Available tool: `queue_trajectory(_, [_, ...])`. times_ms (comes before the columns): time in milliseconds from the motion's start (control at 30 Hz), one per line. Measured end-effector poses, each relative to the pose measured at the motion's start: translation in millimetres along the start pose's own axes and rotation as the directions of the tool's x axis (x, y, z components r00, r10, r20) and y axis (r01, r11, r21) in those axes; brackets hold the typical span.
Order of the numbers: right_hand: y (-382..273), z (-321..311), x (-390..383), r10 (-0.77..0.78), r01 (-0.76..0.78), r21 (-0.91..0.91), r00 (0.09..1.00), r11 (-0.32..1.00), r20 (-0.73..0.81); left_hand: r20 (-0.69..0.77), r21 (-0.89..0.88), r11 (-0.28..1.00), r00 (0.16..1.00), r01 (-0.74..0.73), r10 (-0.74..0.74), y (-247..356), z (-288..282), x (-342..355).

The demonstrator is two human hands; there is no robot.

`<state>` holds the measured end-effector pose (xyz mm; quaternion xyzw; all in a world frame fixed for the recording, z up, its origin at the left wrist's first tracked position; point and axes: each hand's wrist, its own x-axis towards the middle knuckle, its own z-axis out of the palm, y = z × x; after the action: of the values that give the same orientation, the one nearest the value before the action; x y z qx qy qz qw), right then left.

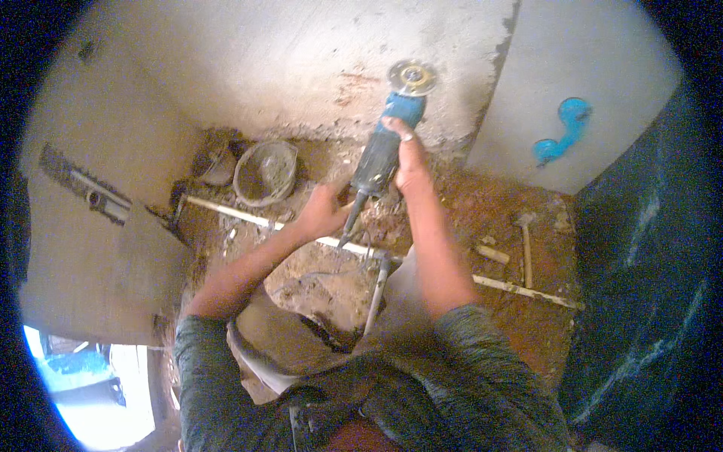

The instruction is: The person uses an angle grinder to cut a straight vertical line into a wall tile inside a room under renovation.

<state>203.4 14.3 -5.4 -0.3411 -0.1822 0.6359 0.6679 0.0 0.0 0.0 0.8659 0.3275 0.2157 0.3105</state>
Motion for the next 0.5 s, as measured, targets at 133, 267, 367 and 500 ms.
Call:
queue_trajectory(133, [4, 5, 6, -0.146, 0.145, -0.020, 0.986, 0.989, -0.086, -0.075, 0.046, 0.996, 0.993, -0.083, 0.086, -7, 7, 4])
queue_trajectory(267, [7, 9, 8, -0.102, 0.105, 0.048, 0.993, 0.993, -0.060, -0.004, 0.102, 0.993, 0.998, -0.057, 0.058, -11, -4, 8])
queue_trajectory(367, [7, 12, 3, -0.129, 0.130, 0.015, 0.990, 0.991, -0.049, 0.011, 0.138, 0.989, 0.999, -0.051, 0.050, -22, 2, 10])
queue_trajectory(500, [10, -4, 14, -0.133, 0.132, -0.007, 0.990, 0.991, -0.050, 0.003, 0.059, 0.997, 0.998, -0.056, 0.056, -5, 2, 9])
